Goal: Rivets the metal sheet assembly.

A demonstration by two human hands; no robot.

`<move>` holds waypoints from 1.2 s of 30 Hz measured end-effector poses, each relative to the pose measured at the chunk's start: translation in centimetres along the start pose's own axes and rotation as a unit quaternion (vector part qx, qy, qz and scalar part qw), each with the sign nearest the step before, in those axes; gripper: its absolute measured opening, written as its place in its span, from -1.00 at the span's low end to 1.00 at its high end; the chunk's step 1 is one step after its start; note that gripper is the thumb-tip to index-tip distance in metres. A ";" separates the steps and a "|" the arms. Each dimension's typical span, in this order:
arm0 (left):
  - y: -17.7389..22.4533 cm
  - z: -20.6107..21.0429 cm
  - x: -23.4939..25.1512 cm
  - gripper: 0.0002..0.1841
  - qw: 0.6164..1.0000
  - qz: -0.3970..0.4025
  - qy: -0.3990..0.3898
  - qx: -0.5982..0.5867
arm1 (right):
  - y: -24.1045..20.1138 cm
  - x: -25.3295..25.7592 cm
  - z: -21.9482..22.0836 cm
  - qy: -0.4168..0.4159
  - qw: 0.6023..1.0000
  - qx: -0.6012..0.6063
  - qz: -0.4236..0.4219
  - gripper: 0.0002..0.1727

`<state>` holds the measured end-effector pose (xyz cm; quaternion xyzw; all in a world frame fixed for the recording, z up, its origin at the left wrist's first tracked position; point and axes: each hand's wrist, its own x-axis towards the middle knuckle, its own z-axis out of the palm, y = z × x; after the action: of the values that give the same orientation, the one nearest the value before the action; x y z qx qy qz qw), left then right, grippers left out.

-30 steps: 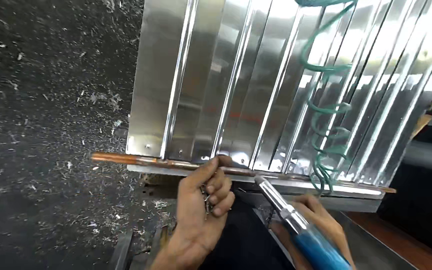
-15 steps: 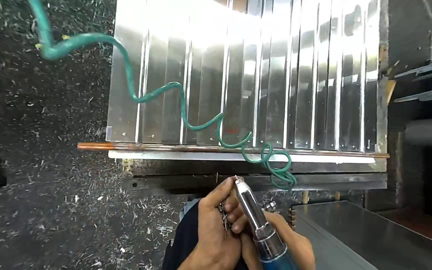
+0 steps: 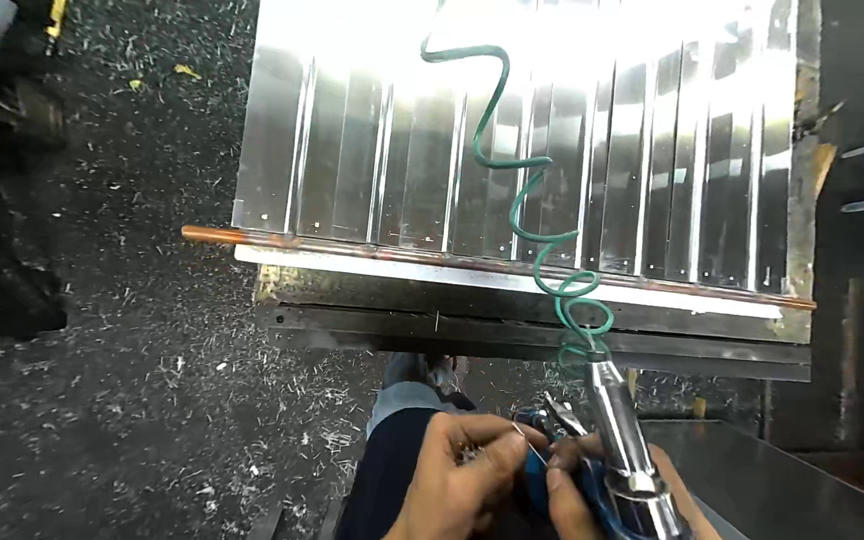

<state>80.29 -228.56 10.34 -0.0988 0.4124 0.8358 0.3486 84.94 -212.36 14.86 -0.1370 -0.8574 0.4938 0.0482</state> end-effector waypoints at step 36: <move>10.9 -7.9 17.2 -0.76 0.951 -0.225 0.178 -0.112 | -0.6 14.4 5.5 -0.191 0.947 -0.259 0.011 -0.67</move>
<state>59.38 -230.48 4.32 -0.3752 0.3383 0.7454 0.4349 69.88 -213.15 11.82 -0.0568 -0.9473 0.2723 -0.1590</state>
